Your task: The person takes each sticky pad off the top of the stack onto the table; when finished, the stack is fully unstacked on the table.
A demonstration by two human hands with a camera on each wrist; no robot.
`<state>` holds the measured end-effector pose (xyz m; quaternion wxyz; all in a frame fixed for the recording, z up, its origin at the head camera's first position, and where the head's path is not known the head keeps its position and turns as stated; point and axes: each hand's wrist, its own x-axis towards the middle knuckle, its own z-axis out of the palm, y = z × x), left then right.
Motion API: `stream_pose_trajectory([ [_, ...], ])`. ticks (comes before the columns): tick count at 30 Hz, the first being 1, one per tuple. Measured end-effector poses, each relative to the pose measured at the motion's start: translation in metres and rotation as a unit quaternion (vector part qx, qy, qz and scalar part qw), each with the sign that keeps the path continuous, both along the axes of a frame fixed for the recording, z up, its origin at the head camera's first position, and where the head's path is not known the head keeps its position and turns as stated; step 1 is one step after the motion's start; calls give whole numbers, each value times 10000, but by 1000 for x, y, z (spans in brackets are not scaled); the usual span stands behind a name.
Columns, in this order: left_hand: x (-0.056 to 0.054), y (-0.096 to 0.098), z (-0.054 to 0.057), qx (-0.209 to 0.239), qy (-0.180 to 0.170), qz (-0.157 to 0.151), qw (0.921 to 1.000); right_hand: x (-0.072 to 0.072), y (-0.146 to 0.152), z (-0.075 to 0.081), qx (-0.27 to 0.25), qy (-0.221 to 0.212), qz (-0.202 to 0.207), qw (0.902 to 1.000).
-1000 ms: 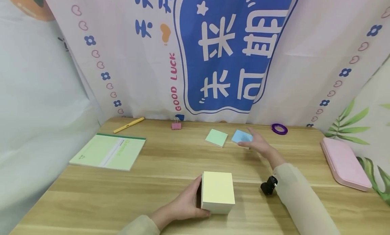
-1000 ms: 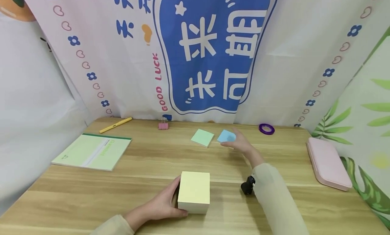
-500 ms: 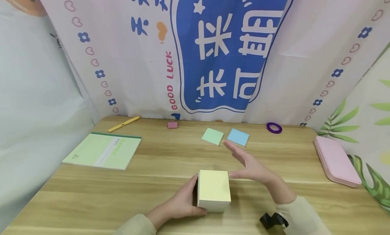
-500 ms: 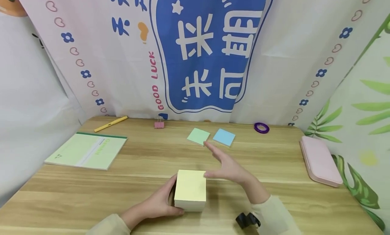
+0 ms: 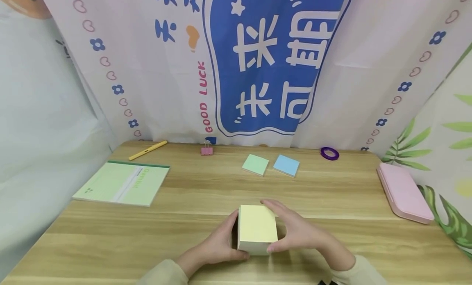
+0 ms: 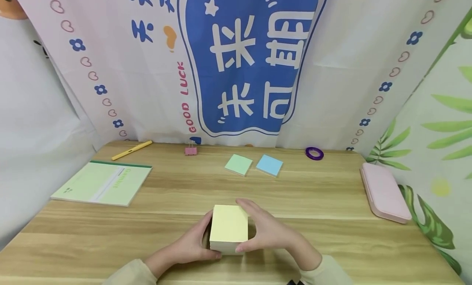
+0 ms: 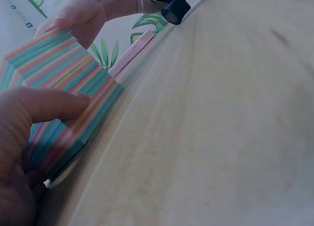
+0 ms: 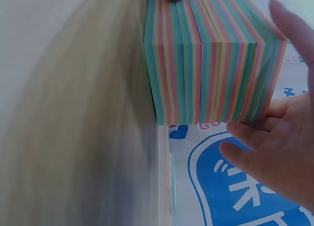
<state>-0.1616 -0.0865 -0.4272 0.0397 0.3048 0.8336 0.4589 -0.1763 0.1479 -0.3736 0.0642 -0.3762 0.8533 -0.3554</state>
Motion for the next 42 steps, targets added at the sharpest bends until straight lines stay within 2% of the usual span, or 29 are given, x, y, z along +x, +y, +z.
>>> stream_pose_trajectory([
  [12, 0, -1, 2, -50, -98, 43, 9999, 2, -1, 0, 62, 492, -140, 9987],
  [17, 0, 0, 3, -22, -227, 32, 9997, 3, 10, 3, -187, 435, -330, 9983],
  [26, -1, 1, 0, 30, -55, 33, 10000, -3, 31, 12, -602, 259, -417, 9970],
  [28, -1, 1, -1, 28, -58, 42, 10000, -8, 38, 15, -783, 147, -481, 9957],
  [31, -2, 0, -1, 53, -68, 47, 10000, -22, 54, 20, -1156, -262, -770, 9900],
  [34, -1, 0, -2, 57, -53, 65, 9999, -40, 76, 18, -1607, -762, -1161, 9772],
  [36, -1, 0, -3, 37, -57, 75, 9999, -52, 92, 14, -1813, -950, -1387, 9689],
  [38, -1, 0, -3, 15, -35, 76, 10000, -64, 107, 8, -1857, -1064, -1644, 9629],
  [42, -1, 0, -4, 40, -42, 59, 10000, -84, 132, -3, -1529, -1062, -2147, 9588],
])
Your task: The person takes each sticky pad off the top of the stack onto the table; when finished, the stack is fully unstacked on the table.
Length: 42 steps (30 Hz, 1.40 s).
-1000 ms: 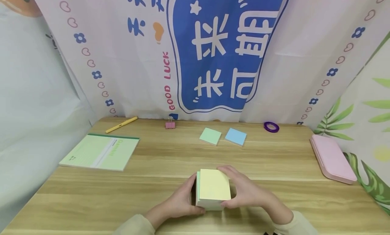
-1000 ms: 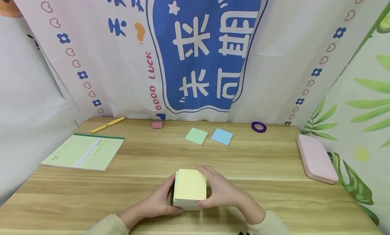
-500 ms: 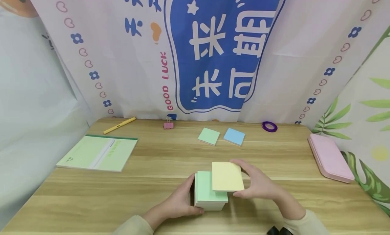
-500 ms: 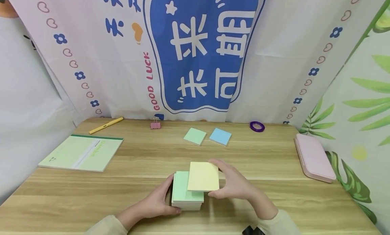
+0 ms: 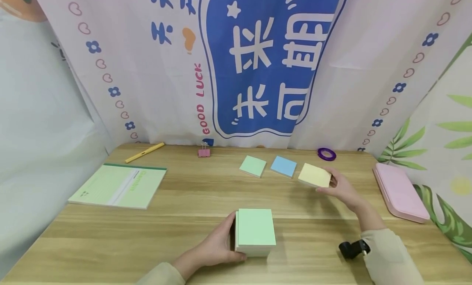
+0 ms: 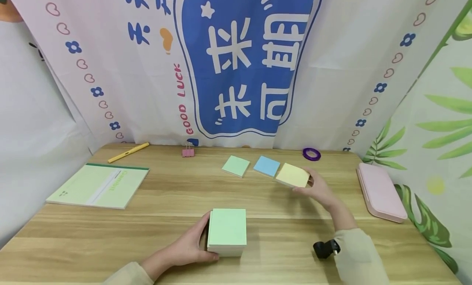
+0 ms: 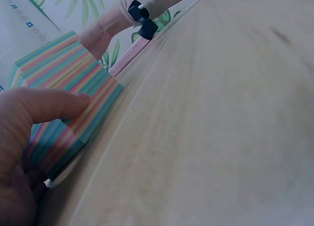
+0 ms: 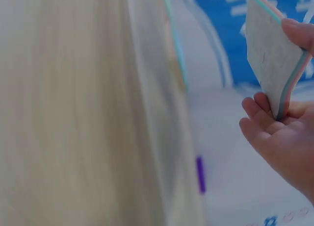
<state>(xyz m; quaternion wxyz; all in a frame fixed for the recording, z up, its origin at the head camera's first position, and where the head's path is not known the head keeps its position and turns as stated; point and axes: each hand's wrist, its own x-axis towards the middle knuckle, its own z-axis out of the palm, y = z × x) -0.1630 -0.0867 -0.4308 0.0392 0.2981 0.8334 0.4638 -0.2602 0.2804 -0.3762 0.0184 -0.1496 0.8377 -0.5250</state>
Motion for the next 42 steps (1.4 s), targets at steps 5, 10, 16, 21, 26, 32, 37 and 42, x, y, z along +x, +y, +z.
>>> stream_pose_trajectory([
  [5, -1, 0, 1, -54, 13, -10, 10000, -17, 24, -14, 559, -196, -503, 9970],
  [10, 0, 0, 1, -44, -125, -11, 9999, -33, 36, -24, 996, -281, -825, 9912],
  [16, 1, -2, 0, -9, -180, -37, 9998, -52, 40, -30, 1348, -263, -972, 9857],
  [21, 1, -3, 1, 52, -221, -81, 9997, -65, 34, -33, 1304, -175, -866, 9875],
  [26, 0, -3, 1, -33, -208, -92, 9997, -74, 29, -35, 1149, -62, -793, 9902],
  [32, 1, -3, 3, -31, -301, -87, 9995, -80, 34, -46, 1444, -4, -933, 9851],
  [37, 1, -3, 4, -45, -271, -108, 9996, -82, 33, -47, 1645, -399, -1103, 9794],
  [42, 1, -1, 3, -68, -260, -76, 9996, -75, 25, -36, 1474, -363, -1162, 9816],
])
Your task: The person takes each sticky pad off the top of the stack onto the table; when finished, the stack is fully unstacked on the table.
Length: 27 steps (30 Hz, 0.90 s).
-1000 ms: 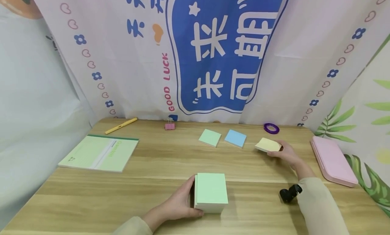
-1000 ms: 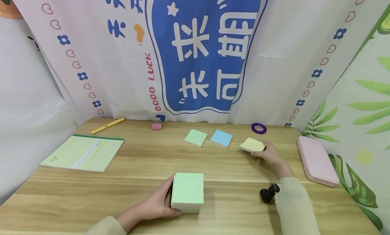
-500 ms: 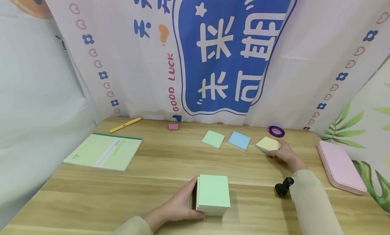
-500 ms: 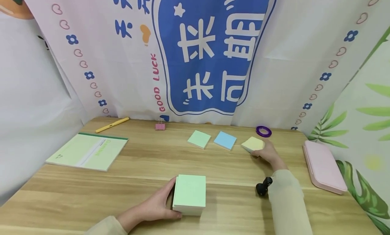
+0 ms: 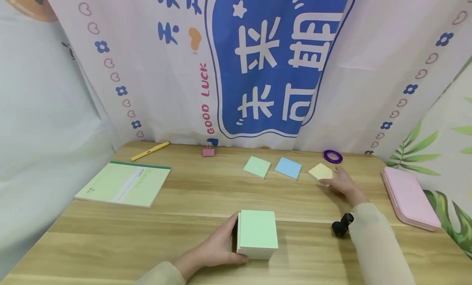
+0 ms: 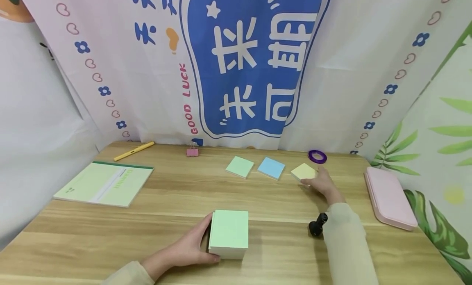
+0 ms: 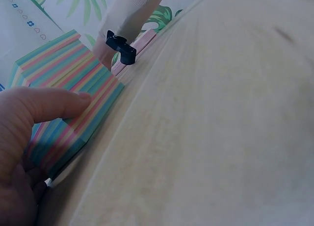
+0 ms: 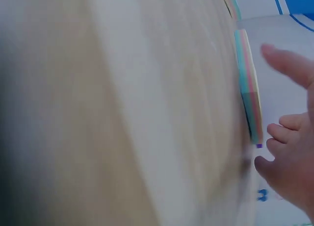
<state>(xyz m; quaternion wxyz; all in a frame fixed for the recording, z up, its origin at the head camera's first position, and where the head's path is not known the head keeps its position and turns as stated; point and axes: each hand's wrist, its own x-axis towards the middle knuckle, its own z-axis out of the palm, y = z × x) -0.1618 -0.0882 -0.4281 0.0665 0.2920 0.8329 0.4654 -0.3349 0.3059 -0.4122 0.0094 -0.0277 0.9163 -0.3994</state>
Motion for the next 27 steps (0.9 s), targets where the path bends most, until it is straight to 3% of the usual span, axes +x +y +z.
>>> stream_pose_trajectory([
  [7, 0, 1, 1, 34, -59, -15, 10000, 23, -18, 22, -284, -4, 257, 9993],
  [13, 0, 2, 0, 22, -14, 25, 10000, 51, -57, 34, -907, 254, 1013, 9904],
  [16, 0, 2, -2, 24, -15, 42, 10000, 75, -83, 40, -1184, 294, 1665, 9785],
  [20, 0, 2, -2, 46, 21, 79, 10000, 105, -114, 47, -1457, 332, 2791, 9486],
  [23, -1, 1, -2, 56, 89, 98, 9999, 124, -131, 48, -1414, 370, 3410, 9286],
  [27, -1, 1, -2, 42, 151, 82, 9998, 146, -147, 46, -753, 630, 3604, 9276],
])
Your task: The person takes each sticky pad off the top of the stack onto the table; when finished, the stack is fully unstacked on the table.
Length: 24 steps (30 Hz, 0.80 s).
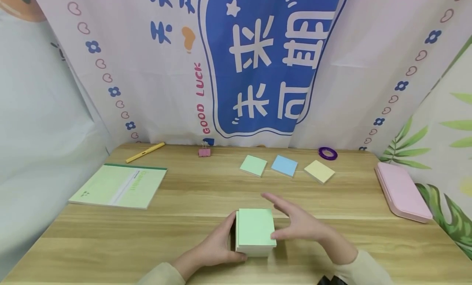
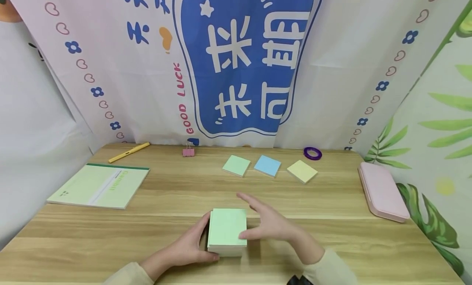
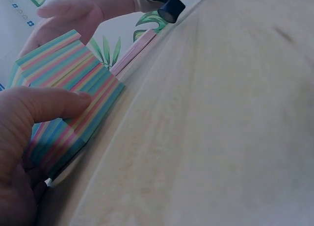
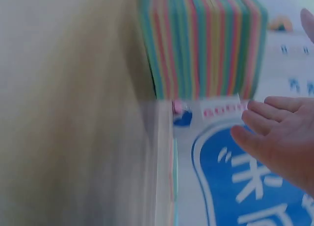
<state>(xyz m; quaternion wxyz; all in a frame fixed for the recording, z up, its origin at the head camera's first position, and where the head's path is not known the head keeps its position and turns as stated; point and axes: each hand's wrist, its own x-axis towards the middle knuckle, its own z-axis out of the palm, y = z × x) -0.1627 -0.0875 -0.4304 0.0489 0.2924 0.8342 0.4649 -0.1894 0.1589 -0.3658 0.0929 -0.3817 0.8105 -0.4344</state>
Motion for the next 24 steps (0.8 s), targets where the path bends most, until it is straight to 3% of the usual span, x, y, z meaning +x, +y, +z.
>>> stream_pose_trajectory([
  [5, 0, 0, 1, -3, -18, -42, 10000, 15, -11, -4, 717, 511, -201, 9959],
  [10, 0, 1, 2, 24, -20, -86, 10000, 15, -13, -7, 1071, 817, -379, 9902],
  [24, -1, 1, 1, 4, 1, -94, 10000, 16, 1, -8, 1201, 1323, -586, 9822],
])
